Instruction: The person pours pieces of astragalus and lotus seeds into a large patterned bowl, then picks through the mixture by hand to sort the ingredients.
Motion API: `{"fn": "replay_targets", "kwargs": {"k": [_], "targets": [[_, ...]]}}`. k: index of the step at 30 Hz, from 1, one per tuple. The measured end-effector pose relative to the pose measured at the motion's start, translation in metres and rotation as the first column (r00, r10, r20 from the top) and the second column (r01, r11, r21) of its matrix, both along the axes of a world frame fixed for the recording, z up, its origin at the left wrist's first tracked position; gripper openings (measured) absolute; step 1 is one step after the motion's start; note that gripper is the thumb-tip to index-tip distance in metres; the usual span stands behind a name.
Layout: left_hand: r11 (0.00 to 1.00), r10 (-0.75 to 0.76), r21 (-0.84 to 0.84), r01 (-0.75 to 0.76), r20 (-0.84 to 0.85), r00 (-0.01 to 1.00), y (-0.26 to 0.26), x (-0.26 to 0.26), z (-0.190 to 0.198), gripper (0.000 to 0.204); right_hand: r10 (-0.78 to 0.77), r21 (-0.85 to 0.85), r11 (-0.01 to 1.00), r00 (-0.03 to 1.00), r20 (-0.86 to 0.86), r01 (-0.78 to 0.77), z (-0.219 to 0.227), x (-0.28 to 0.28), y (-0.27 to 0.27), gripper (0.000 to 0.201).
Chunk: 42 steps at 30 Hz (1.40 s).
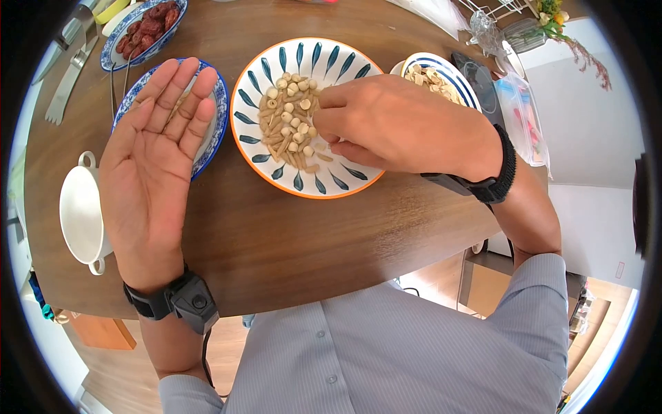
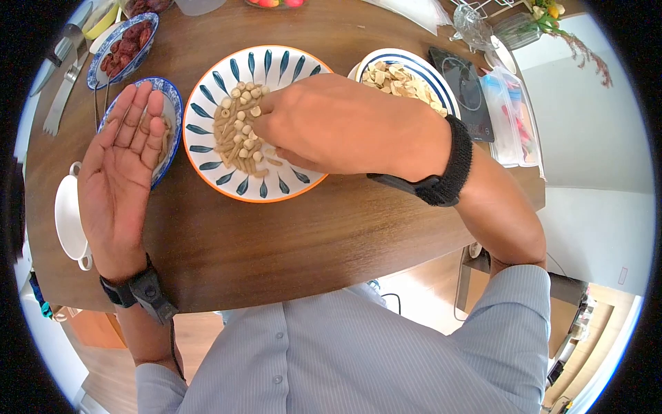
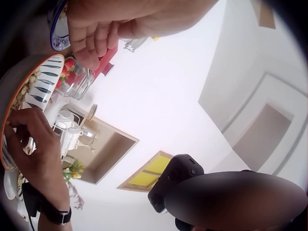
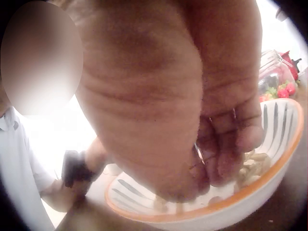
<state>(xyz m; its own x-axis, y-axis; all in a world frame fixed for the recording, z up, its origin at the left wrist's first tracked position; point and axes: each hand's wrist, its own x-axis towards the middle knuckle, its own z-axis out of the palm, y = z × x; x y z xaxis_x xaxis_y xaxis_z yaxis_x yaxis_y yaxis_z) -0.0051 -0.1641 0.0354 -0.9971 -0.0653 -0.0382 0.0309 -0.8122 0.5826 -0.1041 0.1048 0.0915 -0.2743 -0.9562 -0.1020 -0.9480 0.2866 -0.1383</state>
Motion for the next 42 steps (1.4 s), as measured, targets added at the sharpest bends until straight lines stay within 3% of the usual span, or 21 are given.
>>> {"fn": "replay_targets", "kwargs": {"k": [3,6,9,10,11,12,14,15,16,17,18,20,21,23,27,30,35,42], "targets": [[1.0,-0.01,0.008,0.011,-0.009,1.0,0.0,0.0,-0.001,0.052,-0.033,0.005,0.999,0.997,0.068,0.032,0.004,0.002,-0.001,0.017],[0.999,0.016,-0.034,-0.016,0.016,1.0,0.008,0.0,0.007,0.052,-0.02,-0.092,0.996,1.0,0.011,0.021,0.021,-0.003,-0.01,0.02],[0.996,-0.088,0.014,0.088,0.028,0.996,0.014,-0.001,0.014,0.052,-0.071,-0.224,0.973,0.995,-0.075,0.053,0.029,-0.018,-0.031,0.02],[0.976,-0.19,0.103,0.19,-0.011,0.982,0.011,0.0,0.008,0.052,0.141,-0.57,0.803,0.985,-0.103,-0.175,0.016,-0.029,-0.045,0.011],[0.939,-0.285,0.186,0.29,-0.058,0.957,0.01,0.0,0.003,0.052,0.323,-0.812,0.468,0.923,-0.21,-0.349,0.006,-0.036,-0.056,0.011],[0.938,-0.289,0.184,0.295,-0.061,0.955,0.011,-0.003,-0.002,0.052,0.318,-0.812,0.468,0.923,-0.214,-0.35,-0.001,-0.039,-0.066,0.011],[0.836,-0.364,0.253,0.487,-0.409,0.837,0.01,-0.008,-0.01,0.05,0.548,-0.739,0.541,0.835,-0.053,-0.402,-0.012,-0.041,-0.08,0.013],[0.838,-0.36,0.256,0.483,-0.406,0.84,0.008,-0.008,-0.007,0.05,0.552,-0.74,0.54,0.833,-0.049,-0.402,-0.003,-0.036,-0.079,0.013],[0.877,-0.308,0.288,0.385,-0.277,0.91,0.004,-0.007,-0.001,0.049,0.323,-0.648,0.665,0.926,-0.196,-0.37,0.015,-0.026,-0.072,0.01],[0.909,-0.246,0.308,0.279,-0.143,0.959,0.001,-0.005,0.003,0.049,0.092,-0.561,0.773,0.928,-0.362,-0.296,0.026,-0.018,-0.064,0.006],[0.911,-0.235,0.313,0.268,-0.141,0.962,0.0,-0.004,0.006,0.049,0.104,-0.558,0.772,0.927,-0.359,-0.303,0.028,-0.014,-0.055,0.006],[0.987,0.058,0.15,-0.056,-0.009,0.998,0.002,-0.003,0.01,0.05,-0.082,-0.416,0.908,0.995,-0.052,0.053,0.029,-0.009,-0.035,0.012],[0.987,0.061,0.152,-0.059,-0.009,0.998,0.001,-0.001,0.009,0.05,-0.078,-0.414,0.909,0.996,-0.053,0.05,0.024,-0.006,-0.025,0.012],[0.988,0.14,0.066,-0.14,0.006,0.99,-0.002,0.001,0.007,0.052,-0.028,-0.085,0.996,0.996,-0.09,0.02,0.007,-0.001,-0.008,0.013],[0.989,0.135,0.062,-0.136,0.027,0.991,0.004,0.001,0.007,0.053,-0.021,-0.117,0.993,0.996,-0.087,0.011,-0.006,0.004,-0.002,0.011],[0.987,0.154,-0.05,-0.151,0.045,0.987,0.004,-0.002,0.004,0.05,0.058,-0.213,0.974,0.993,-0.099,-0.078,-0.009,0.002,-0.003,0.01],[0.998,0.065,-0.021,-0.066,-0.019,0.998,-0.001,0.0,0.0,0.049,0.007,-0.027,1.0,0.996,-0.093,-0.009,-0.007,0.01,-0.013,0.009],[0.997,0.066,-0.046,-0.068,-0.036,0.997,-0.006,0.0,-0.004,0.048,0.058,-0.031,0.997,0.985,-0.163,-0.064,-0.01,0.009,-0.014,0.007]]}}
